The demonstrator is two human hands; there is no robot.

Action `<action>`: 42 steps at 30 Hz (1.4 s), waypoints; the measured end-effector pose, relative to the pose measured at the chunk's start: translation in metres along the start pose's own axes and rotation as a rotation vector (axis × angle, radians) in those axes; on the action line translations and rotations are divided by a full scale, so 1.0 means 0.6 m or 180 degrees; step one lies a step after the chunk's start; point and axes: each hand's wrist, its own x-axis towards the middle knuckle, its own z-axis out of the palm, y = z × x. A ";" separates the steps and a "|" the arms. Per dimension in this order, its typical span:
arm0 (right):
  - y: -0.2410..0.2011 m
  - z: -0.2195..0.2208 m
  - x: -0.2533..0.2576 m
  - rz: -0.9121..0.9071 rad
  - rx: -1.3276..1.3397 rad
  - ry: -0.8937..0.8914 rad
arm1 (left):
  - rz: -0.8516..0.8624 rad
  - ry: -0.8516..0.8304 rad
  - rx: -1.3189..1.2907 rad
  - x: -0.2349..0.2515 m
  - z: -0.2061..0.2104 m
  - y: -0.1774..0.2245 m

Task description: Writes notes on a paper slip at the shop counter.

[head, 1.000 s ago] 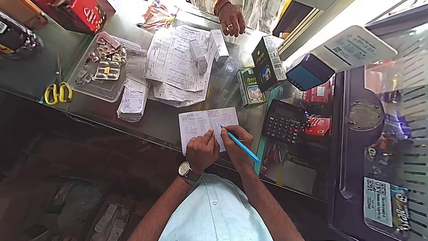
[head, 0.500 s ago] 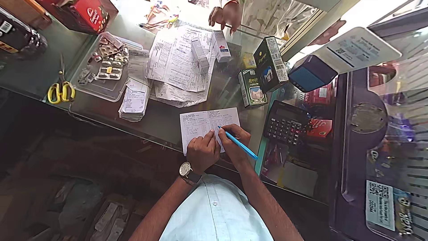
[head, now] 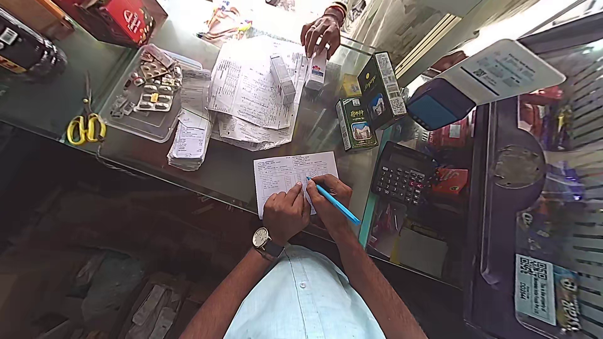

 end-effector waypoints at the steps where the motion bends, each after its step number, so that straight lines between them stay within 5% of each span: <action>1: 0.000 0.000 0.000 0.0001 -0.0006 -0.0001 | 0.0000 0.0001 -0.0010 0.000 0.000 0.000; 42: 0.006 0.004 0.001 -0.0006 0.0161 0.0050 | -0.0018 -0.0036 -0.0002 0.000 0.000 0.001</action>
